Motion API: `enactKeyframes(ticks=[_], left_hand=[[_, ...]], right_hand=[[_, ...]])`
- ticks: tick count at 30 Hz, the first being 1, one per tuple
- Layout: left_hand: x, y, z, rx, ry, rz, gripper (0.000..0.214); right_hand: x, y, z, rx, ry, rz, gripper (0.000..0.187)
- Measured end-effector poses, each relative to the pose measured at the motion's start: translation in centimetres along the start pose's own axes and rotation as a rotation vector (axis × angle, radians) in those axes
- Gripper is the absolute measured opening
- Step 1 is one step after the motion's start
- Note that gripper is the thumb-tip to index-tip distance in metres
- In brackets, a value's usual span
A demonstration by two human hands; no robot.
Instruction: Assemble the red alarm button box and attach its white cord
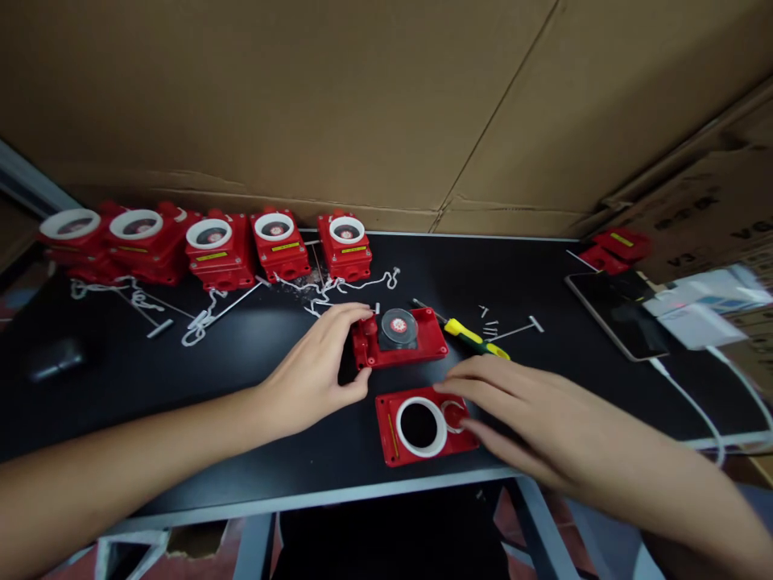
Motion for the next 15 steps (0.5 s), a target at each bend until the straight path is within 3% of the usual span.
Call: enactKeyframes(ticks=[5, 9, 12, 15], left_hand=[[0.0, -0.1, 0.1, 0.022, -0.013, -0.01, 0.052], [0.1, -0.1, 0.1, 0.018, -0.006, -0.004, 0.051], [0.1, -0.1, 0.1, 0.027, -0.014, -0.002, 0.051], [0.1, 0.1, 0.0, 0.032, -0.028, -0.028, 0.054]], right_hand=[[4.0, 0.4, -1.8, 0.151, -0.057, -0.018, 0.072], [5.6, 0.4, -1.7, 0.145, -0.096, 0.083, 0.07], [5.4, 0.9, -1.2, 0.064, -0.113, 0.162, 0.07], [2.2, 0.8, -0.9, -0.01, -0.222, 0.16, 0.074]])
Point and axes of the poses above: each hand's wrist, its own z-axis towards the middle knuckle, its own x-axis out of the palm, y = z × x, the point moved 9 cm from there along z, towards the middle knuckle, and after that the axes turned 12 degrees about y, right-handed, at the moved point
